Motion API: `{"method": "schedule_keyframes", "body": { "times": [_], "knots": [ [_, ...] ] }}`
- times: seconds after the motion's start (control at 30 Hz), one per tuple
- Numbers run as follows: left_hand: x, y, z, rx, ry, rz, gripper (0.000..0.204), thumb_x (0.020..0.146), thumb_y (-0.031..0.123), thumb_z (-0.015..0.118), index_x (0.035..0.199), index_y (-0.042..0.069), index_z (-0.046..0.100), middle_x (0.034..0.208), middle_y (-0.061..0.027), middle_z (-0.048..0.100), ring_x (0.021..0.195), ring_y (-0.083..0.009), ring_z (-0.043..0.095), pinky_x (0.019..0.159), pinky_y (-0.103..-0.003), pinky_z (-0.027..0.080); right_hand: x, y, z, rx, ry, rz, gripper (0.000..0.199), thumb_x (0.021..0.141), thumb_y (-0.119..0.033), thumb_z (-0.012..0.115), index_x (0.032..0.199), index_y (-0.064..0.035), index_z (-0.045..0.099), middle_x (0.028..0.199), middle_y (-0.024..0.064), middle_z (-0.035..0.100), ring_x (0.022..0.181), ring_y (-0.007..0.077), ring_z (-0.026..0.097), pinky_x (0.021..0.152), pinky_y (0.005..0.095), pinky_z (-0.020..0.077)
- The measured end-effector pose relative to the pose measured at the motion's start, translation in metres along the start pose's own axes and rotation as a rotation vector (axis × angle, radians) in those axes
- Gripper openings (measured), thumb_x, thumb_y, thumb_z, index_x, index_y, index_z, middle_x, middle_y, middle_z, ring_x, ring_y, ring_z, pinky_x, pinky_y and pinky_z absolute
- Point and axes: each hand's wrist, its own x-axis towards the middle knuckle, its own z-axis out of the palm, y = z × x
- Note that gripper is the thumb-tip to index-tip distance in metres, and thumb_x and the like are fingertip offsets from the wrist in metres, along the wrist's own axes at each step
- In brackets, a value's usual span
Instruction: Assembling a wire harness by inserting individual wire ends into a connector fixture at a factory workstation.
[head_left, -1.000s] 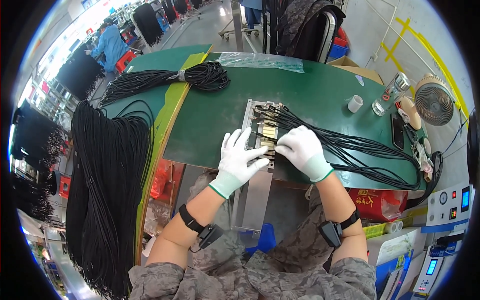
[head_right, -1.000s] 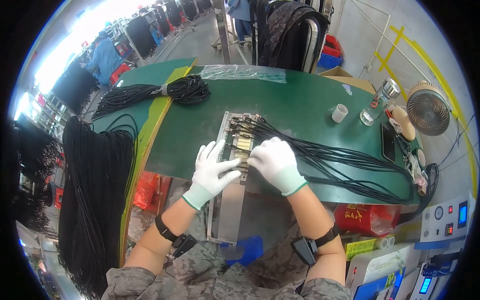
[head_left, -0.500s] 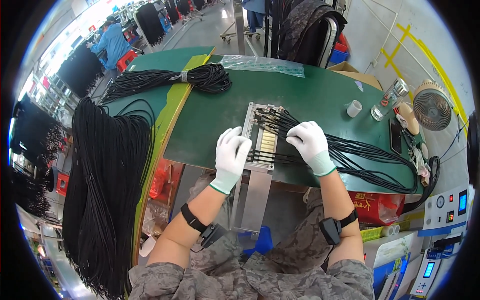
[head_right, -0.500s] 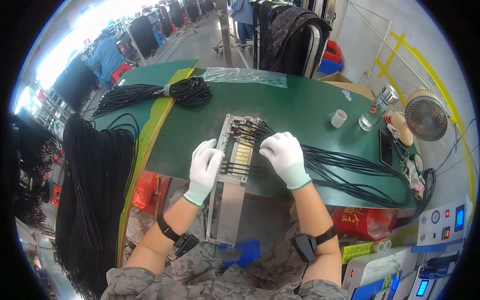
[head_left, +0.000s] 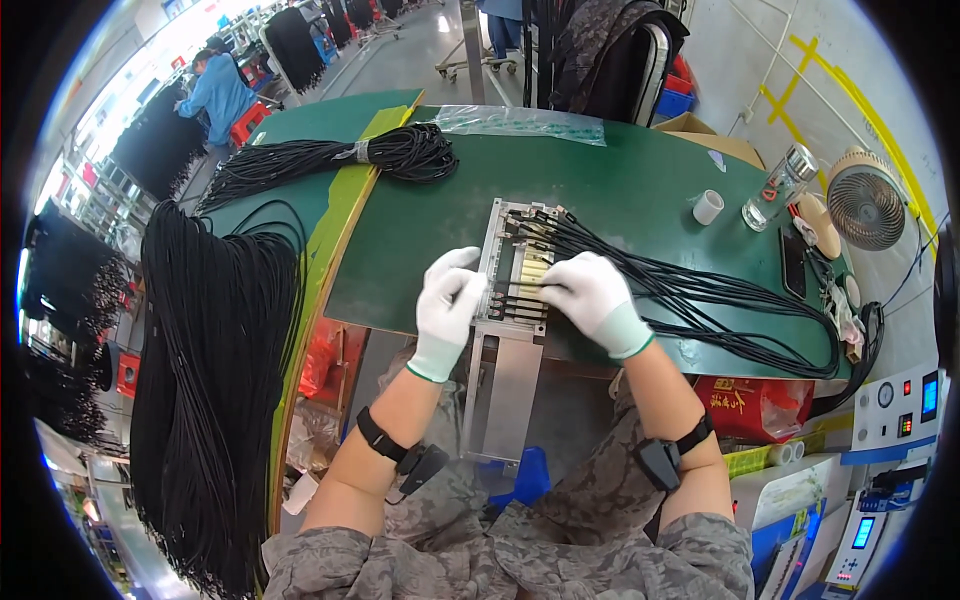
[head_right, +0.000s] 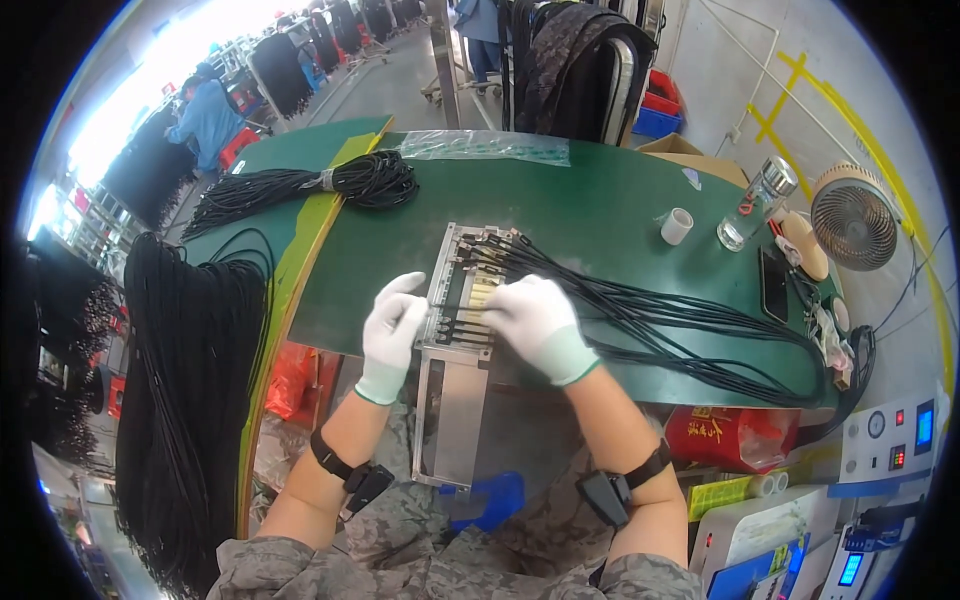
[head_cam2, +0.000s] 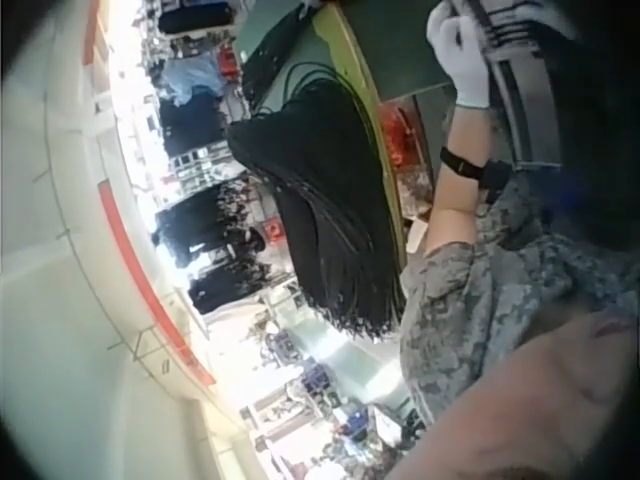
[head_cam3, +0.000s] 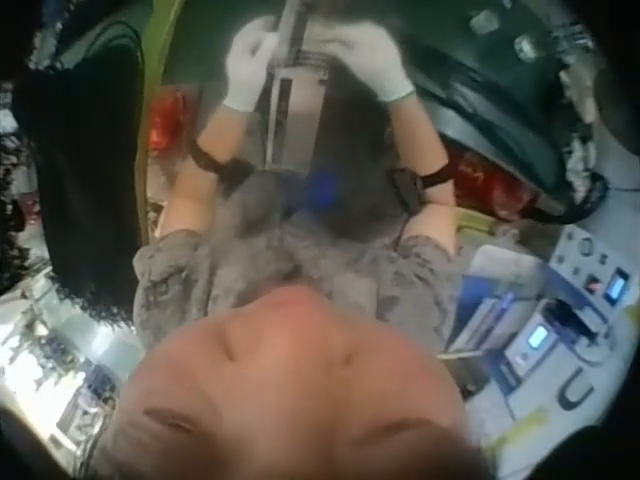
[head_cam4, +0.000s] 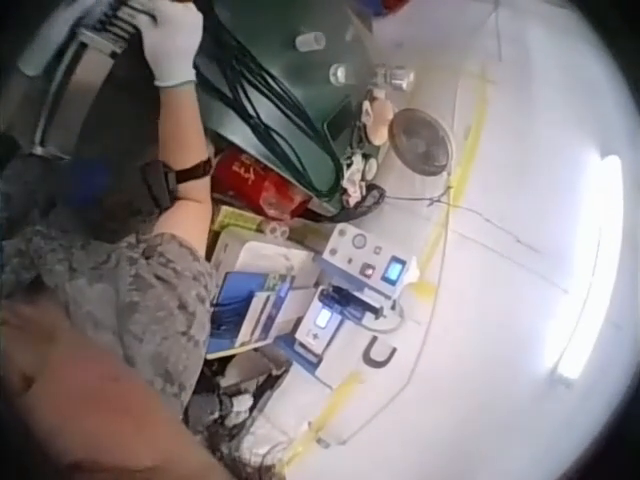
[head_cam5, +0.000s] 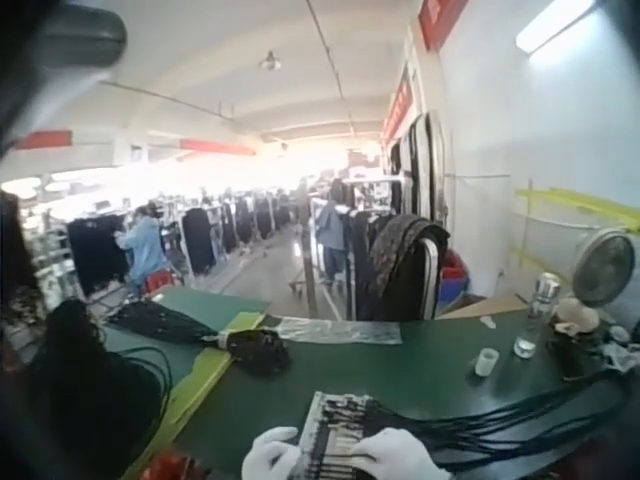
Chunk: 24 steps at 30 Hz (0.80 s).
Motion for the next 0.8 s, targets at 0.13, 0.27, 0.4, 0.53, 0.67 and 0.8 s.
{"method": "schedule_keyframes", "body": {
  "times": [0.13,0.27,0.4,0.53,0.67,0.8],
  "knots": [
    [0.005,0.003,-0.009,0.308,0.024,0.096,0.009,0.087,0.01,0.065,0.089,0.003,0.069,0.117,-0.0128,0.065,0.113,-0.0274,0.057,0.101,-0.037,0.041,-0.004,0.018,-0.008,-0.038,0.022,0.056,0.01,0.076,-0.016,0.073,0.082,-0.0092,0.071,0.077,0.0066,0.066,0.08,0.0291,0.06,0.077,0.0398,0.0474],
    [0.009,0.008,-0.011,0.498,-0.046,0.173,0.013,0.089,0.013,0.063,0.095,0.004,0.071,0.112,-0.0116,0.066,0.112,-0.0275,0.057,0.099,-0.038,0.042,-0.005,0.009,-0.013,-0.038,0.013,-0.014,0.007,0.075,-0.014,0.072,0.08,-0.0106,0.069,0.076,0.0048,0.065,0.083,0.0281,0.059,0.076,0.0395,0.0465],
    [0.008,0.007,-0.009,0.504,-0.033,0.149,0.017,0.091,0.014,0.06,0.1,0.005,0.071,0.109,-0.0109,0.067,0.111,-0.0273,0.058,0.098,-0.038,0.042,-0.007,0.013,-0.016,-0.194,0.029,-0.04,0.006,0.074,-0.014,0.072,0.077,-0.0124,0.068,0.076,0.0031,0.064,0.086,0.0267,0.059,0.077,0.0392,0.0454],
    [0.009,0.005,-0.009,0.517,-0.07,0.138,0.017,0.091,0.013,0.058,0.101,0.005,0.07,0.11,-0.0107,0.067,0.111,-0.0275,0.058,0.098,-0.037,0.043,-0.009,0.014,-0.017,-0.256,0.038,-0.036,0.007,0.073,-0.014,0.073,0.077,-0.014,0.067,0.077,0.0019,0.063,0.088,0.0256,0.058,0.078,0.0389,0.0448],
    [0.009,0.007,-0.007,0.507,-0.061,0.117,0.018,0.093,0.011,0.056,0.1,0.004,0.07,0.108,-0.0096,0.068,0.11,-0.0266,0.059,0.098,-0.037,0.043,-0.01,0.013,-0.019,-0.304,0.035,-0.031,0.007,0.073,-0.015,0.073,0.077,-0.015,0.067,0.078,0.0014,0.062,0.089,0.0251,0.058,0.078,0.0388,0.0447],
    [0.008,-0.001,-0.011,0.462,-0.108,0.054,0.021,0.092,0.018,0.058,0.106,0.01,0.072,0.12,-0.0137,0.064,0.119,-0.0316,0.053,0.104,-0.042,0.039,-0.006,0.011,-0.014,-0.315,0.035,-0.025,0.007,0.073,-0.015,0.073,0.077,-0.0154,0.068,0.077,0.0014,0.062,0.089,0.0249,0.058,0.078,0.0385,0.0449]
  ]
}}
